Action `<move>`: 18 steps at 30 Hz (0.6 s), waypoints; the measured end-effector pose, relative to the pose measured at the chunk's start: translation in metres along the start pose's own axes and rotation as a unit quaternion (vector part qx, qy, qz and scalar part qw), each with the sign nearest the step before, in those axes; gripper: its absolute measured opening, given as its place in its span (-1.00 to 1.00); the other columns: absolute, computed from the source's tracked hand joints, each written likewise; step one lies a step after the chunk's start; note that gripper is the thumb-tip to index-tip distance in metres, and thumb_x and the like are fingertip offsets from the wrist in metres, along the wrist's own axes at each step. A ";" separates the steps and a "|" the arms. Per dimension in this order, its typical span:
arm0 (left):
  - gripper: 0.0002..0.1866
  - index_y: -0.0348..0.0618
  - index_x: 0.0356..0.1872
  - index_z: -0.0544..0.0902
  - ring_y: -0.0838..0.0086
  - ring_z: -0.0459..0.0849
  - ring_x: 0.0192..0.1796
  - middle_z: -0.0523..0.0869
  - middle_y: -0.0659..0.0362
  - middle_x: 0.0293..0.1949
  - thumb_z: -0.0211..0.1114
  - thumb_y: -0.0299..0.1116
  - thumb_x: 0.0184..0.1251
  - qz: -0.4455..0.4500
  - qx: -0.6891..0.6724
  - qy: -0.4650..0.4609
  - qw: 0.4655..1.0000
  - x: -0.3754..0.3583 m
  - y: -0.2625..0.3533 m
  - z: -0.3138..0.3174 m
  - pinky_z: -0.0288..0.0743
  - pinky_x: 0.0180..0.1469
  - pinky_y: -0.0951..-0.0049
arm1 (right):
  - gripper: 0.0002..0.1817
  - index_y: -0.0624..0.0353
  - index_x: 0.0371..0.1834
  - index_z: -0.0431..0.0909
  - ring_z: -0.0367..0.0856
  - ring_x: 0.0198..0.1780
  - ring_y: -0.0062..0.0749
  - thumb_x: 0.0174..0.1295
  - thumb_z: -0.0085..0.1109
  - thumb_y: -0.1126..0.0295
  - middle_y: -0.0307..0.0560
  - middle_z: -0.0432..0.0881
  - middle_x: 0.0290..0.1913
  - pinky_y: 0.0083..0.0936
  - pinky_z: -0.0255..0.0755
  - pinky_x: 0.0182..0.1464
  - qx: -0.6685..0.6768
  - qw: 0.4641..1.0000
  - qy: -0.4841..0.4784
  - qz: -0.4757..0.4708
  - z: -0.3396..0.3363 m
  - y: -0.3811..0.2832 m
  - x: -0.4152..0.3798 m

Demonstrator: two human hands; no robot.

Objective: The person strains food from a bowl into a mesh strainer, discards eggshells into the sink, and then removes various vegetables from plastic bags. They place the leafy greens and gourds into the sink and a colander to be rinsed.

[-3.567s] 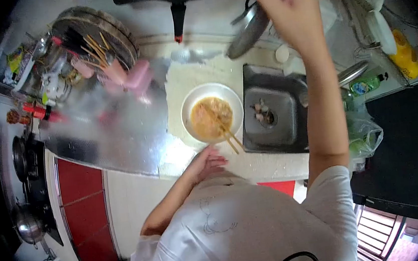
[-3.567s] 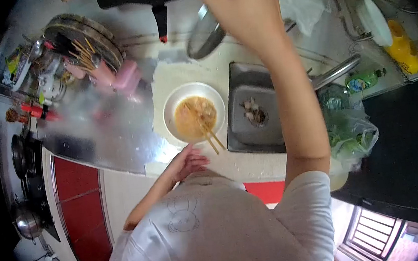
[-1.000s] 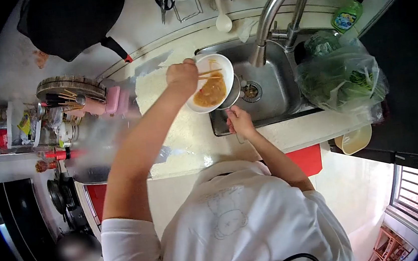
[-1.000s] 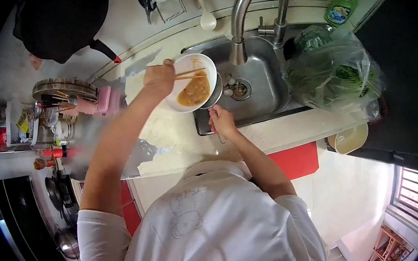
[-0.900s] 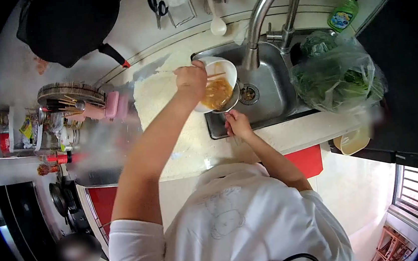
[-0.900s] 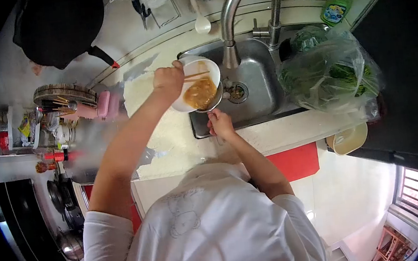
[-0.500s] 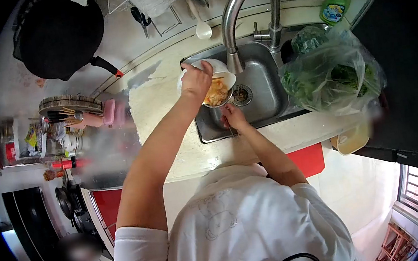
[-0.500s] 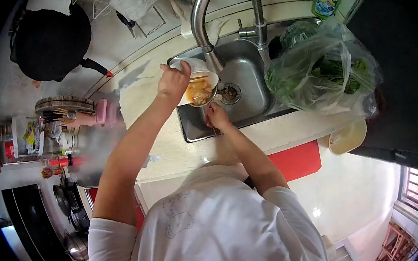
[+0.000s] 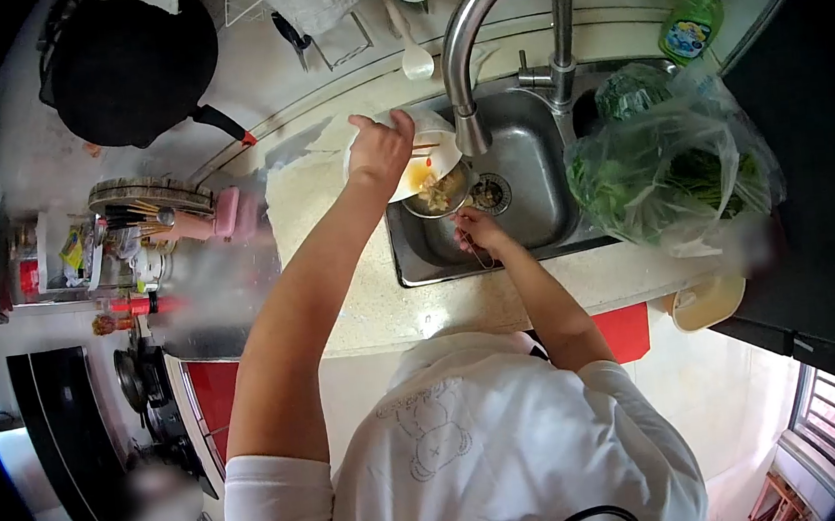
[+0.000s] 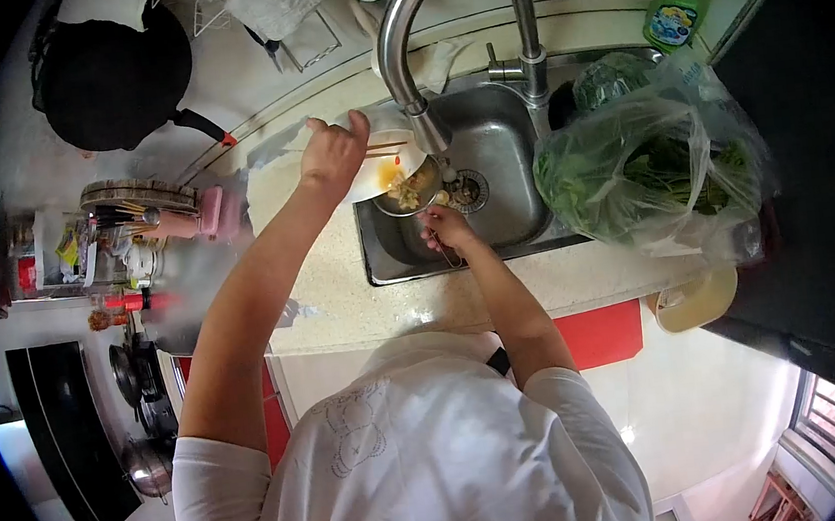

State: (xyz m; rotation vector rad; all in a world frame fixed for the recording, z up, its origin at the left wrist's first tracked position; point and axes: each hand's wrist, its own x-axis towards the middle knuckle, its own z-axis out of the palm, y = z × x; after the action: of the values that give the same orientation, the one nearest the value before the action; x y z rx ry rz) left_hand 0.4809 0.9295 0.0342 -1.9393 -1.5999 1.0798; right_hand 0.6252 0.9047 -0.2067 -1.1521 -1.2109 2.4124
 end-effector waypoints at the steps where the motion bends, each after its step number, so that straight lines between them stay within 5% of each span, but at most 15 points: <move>1: -0.49 -0.40 0.18 0.20 0.30 0.70 -0.28 0.71 0.05 -0.31 0.05 -0.38 0.25 -0.006 0.002 0.007 1.000 0.001 0.000 -0.001 0.36 0.06 -0.03 | -0.77 0.06 -0.05 0.46 0.44 -0.59 -0.62 0.37 -0.11 0.23 -0.28 0.52 -0.49 -0.64 0.30 -0.58 0.000 1.000 -0.007 -0.005 0.000 -0.001 0.000; 9: -0.51 -0.33 0.18 0.22 0.32 0.71 -0.31 0.72 0.09 -0.33 0.05 -0.40 0.24 -0.062 -0.027 0.012 0.998 0.007 -0.006 0.006 0.33 0.00 -0.08 | -0.77 0.03 -0.04 0.45 0.44 -0.59 -0.65 0.38 -0.16 0.26 -0.30 0.52 -0.48 -0.67 0.30 -0.58 -0.017 0.999 -0.042 0.005 -0.022 -0.004 -0.004; 18: -0.60 -0.29 0.05 0.33 0.21 0.70 -0.20 0.70 -0.01 -0.29 0.10 -0.46 0.16 -0.189 -0.264 -0.072 0.943 -0.003 -0.045 0.029 0.54 -0.14 0.32 | -0.78 0.03 -0.06 0.47 0.42 -0.57 -0.62 0.38 -0.16 0.28 -0.28 0.50 -0.48 -0.64 0.28 -0.56 -0.026 0.999 -0.046 0.015 -0.042 -0.011 -0.012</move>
State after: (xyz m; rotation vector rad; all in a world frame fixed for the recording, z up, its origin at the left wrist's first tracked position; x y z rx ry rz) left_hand 0.4296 0.9335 0.0501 -1.7542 -2.4161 0.6907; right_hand 0.6618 0.9302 -0.2069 -1.0923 -1.2986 2.4947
